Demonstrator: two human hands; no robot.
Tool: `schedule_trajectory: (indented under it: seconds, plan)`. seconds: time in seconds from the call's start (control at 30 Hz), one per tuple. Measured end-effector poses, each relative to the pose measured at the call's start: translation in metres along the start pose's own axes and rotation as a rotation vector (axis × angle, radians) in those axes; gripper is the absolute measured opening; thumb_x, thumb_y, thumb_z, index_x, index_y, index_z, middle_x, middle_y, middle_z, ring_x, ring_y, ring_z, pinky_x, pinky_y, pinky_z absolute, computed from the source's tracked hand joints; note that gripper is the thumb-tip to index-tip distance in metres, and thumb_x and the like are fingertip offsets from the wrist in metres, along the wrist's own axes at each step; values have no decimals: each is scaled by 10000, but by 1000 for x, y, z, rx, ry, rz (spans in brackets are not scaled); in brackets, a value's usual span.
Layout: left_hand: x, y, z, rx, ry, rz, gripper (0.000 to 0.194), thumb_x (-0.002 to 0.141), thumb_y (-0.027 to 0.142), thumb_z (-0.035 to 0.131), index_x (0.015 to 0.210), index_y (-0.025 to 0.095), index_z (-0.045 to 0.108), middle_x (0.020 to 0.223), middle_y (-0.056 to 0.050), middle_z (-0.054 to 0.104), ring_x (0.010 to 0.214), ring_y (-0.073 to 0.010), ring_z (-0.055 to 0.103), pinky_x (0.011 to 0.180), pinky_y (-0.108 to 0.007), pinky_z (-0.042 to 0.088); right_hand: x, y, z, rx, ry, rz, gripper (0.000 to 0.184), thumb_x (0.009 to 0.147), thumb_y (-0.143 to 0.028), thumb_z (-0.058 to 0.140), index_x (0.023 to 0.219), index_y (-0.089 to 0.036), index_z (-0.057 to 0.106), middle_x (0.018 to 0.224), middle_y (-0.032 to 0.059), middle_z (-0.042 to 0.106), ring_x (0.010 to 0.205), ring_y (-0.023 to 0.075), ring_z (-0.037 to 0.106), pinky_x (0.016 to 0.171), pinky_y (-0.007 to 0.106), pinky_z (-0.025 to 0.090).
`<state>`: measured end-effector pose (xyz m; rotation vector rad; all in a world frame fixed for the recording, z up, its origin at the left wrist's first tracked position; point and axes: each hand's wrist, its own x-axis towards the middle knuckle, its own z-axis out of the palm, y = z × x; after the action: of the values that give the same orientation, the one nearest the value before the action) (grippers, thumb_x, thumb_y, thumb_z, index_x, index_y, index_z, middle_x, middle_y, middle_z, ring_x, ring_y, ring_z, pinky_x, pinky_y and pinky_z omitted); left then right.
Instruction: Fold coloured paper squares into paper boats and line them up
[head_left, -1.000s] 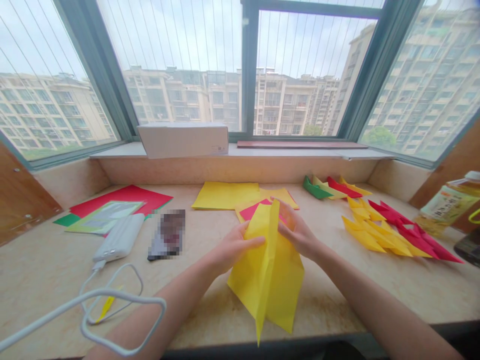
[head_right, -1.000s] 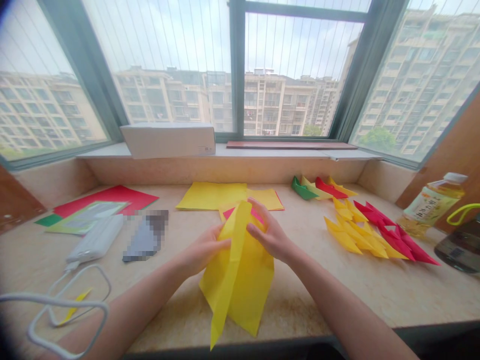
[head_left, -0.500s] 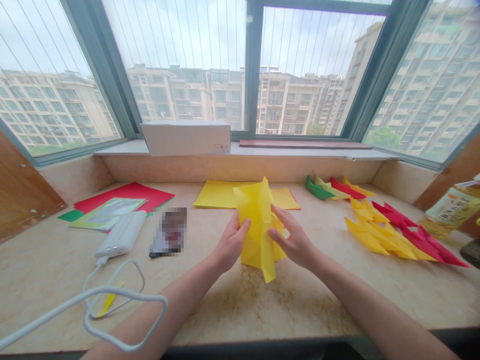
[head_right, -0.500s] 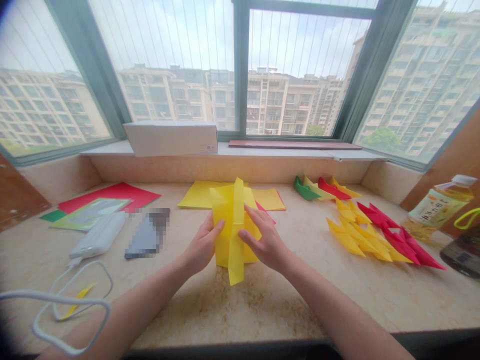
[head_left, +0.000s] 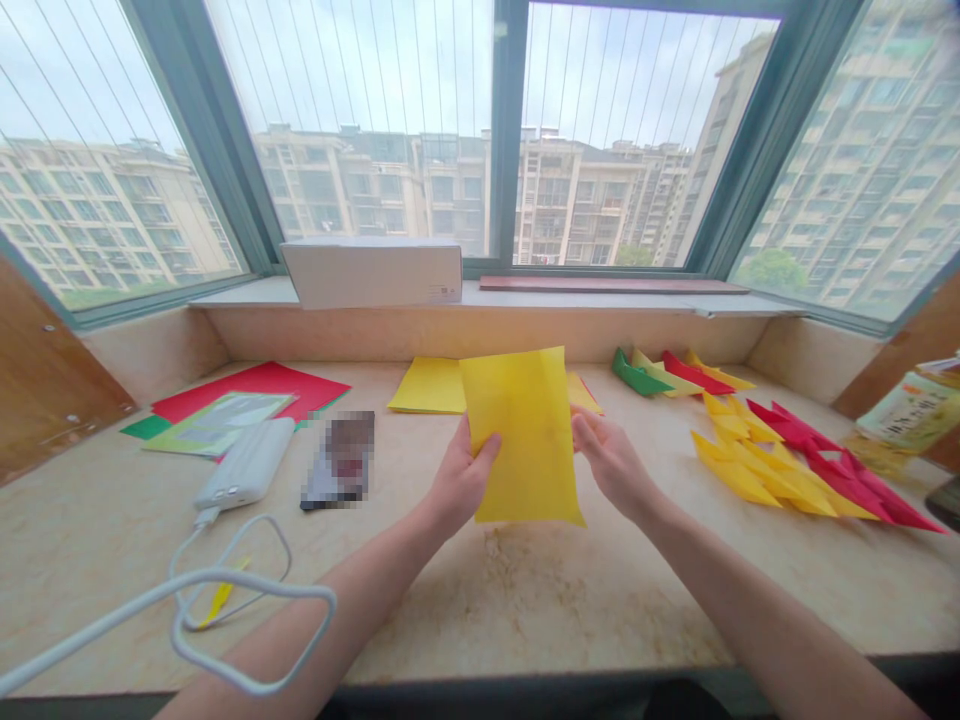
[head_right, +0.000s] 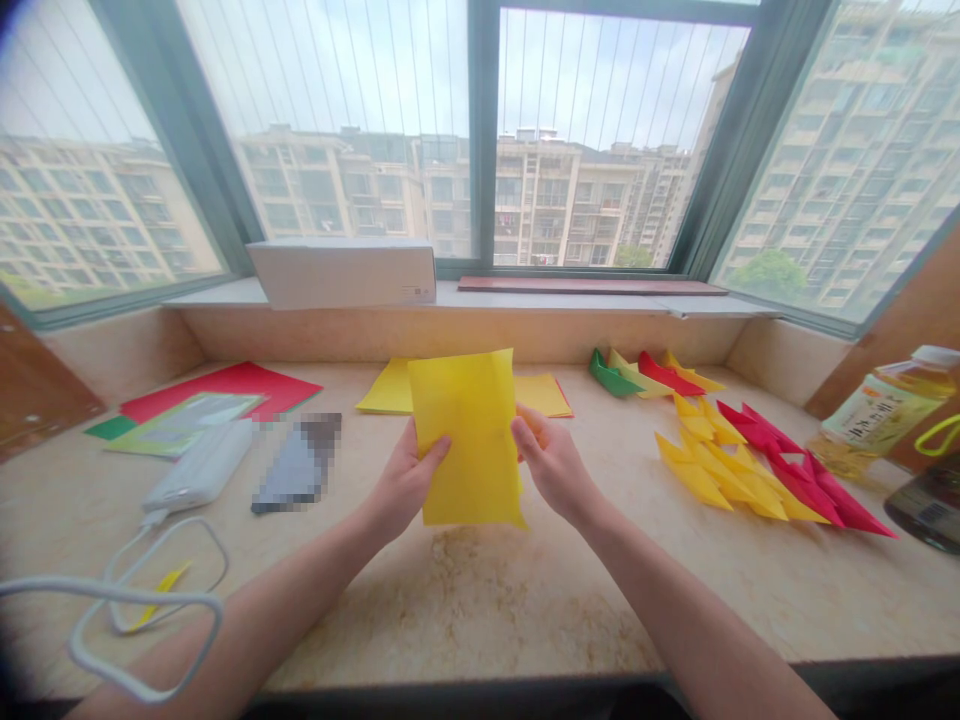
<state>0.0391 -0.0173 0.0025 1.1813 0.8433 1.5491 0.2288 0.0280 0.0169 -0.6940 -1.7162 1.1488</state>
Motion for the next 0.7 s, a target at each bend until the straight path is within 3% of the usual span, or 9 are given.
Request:
schedule_trajectory:
  seconds: [0.13,0.3,0.47,0.6,0.7]
  plan:
    - [-5,3,2,-22,-89,-18,588,889,309,654,1427,260,422,1342,-110,614,1221,-301,585,1056,-469,448,-4,7,8,-54,60,52,408,814,-504,701,1099,-214,659,1051,98,736,903,277,701,730,382,583]
    - [-10,4,1,-9,-184,-22,583,855,319,705,1386,254,474,1333,-103,621,1207,-301,592,1041,-442,462,-8,13,13,-218,197,25,265,828,-436,687,958,-205,675,933,71,749,823,269,691,682,364,566]
    - [-9,0,5,5,-105,17,530,899,381,640,1385,248,475,1338,-107,612,1180,-301,602,1007,-434,488,-9,8,17,-284,290,34,315,814,-496,690,940,-208,688,896,73,759,764,271,698,620,344,550]
    - [-16,0,10,121,-190,14,444,938,383,575,1356,241,534,1321,-106,623,1189,-312,591,1002,-426,486,-8,4,14,-331,346,41,370,793,-558,697,872,-197,691,843,74,756,711,261,684,579,331,527]
    - [-22,1,13,189,-263,40,482,920,356,608,1381,247,521,1337,-107,613,1252,-323,542,1024,-414,469,-9,2,12,-438,390,9,359,804,-556,689,888,-208,693,819,65,756,673,248,678,555,320,509]
